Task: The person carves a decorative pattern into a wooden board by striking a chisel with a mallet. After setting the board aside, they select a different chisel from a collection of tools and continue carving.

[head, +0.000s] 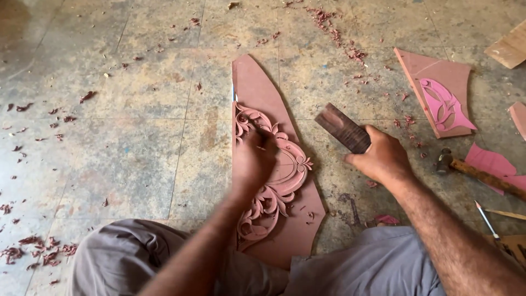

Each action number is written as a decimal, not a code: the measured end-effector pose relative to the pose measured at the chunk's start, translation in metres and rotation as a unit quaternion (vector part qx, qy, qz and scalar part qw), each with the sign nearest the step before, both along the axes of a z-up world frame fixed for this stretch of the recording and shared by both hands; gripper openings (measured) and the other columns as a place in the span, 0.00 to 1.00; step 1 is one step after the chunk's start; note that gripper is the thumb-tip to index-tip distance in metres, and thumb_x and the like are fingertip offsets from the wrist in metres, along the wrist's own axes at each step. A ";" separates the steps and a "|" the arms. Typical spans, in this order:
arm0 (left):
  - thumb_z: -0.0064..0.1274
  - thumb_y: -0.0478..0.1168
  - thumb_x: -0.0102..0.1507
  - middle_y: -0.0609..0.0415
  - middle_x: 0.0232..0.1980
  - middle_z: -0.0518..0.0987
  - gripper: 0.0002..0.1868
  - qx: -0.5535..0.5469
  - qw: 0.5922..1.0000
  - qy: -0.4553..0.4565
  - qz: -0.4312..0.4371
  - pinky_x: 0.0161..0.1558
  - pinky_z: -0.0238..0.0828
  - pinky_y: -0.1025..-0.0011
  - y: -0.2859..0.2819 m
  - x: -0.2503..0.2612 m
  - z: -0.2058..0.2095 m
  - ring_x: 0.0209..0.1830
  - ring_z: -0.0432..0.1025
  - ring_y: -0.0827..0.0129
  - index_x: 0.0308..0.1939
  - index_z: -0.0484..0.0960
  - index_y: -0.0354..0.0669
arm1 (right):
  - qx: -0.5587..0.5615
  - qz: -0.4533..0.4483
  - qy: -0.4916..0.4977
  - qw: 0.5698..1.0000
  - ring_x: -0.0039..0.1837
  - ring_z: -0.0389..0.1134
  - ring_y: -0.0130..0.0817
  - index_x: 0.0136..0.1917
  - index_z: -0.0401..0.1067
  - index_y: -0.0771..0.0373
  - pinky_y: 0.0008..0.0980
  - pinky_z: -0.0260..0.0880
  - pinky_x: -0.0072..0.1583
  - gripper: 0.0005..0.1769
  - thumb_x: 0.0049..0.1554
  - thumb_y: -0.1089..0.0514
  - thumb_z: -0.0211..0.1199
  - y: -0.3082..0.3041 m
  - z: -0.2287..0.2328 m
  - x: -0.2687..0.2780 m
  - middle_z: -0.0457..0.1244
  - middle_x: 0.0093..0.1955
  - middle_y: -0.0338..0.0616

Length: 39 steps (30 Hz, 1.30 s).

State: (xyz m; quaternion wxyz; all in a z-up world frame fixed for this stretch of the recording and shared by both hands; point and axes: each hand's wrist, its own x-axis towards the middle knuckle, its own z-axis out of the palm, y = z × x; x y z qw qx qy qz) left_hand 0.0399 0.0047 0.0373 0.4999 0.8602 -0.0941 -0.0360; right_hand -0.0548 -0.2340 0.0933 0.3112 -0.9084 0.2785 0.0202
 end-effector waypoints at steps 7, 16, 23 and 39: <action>0.50 0.38 0.66 0.44 0.47 0.86 0.13 -0.074 0.989 0.118 0.047 0.37 0.86 0.67 0.093 0.018 0.045 0.43 0.84 0.64 0.53 0.75 0.39 | -0.069 -0.004 0.112 0.991 0.44 0.73 0.37 0.59 0.72 0.55 0.42 0.74 0.49 0.30 0.44 0.53 0.78 -0.028 -0.038 0.020 0.70 0.45 0.42; 0.50 0.43 0.68 0.47 0.47 0.87 0.15 -0.018 0.977 0.211 0.008 0.33 0.83 0.66 0.065 0.044 0.010 0.36 0.83 0.65 0.56 0.78 0.40 | -0.017 0.054 -0.025 0.998 0.38 0.70 0.36 0.49 0.74 0.66 0.37 0.71 0.38 0.25 0.44 0.49 0.77 -0.014 -0.030 0.025 0.69 0.38 0.52; 0.54 0.38 0.66 0.50 0.44 0.87 0.09 0.069 0.996 0.019 -0.058 0.41 0.84 0.67 0.052 0.051 -0.045 0.39 0.83 0.68 0.50 0.79 0.42 | 0.017 0.024 -0.050 0.998 0.40 0.71 0.33 0.55 0.69 0.67 0.36 0.75 0.41 0.35 0.45 0.44 0.80 0.000 -0.014 0.032 0.70 0.44 0.50; 0.51 0.38 0.67 0.48 0.41 0.86 0.10 0.076 0.994 -0.016 -0.078 0.30 0.84 0.68 0.043 0.043 -0.038 0.32 0.83 0.66 0.51 0.79 0.43 | -0.172 0.173 -0.288 0.926 0.45 0.69 0.38 0.75 0.61 0.71 0.38 0.76 0.40 0.46 0.48 0.59 0.76 0.044 0.003 0.039 0.64 0.52 0.55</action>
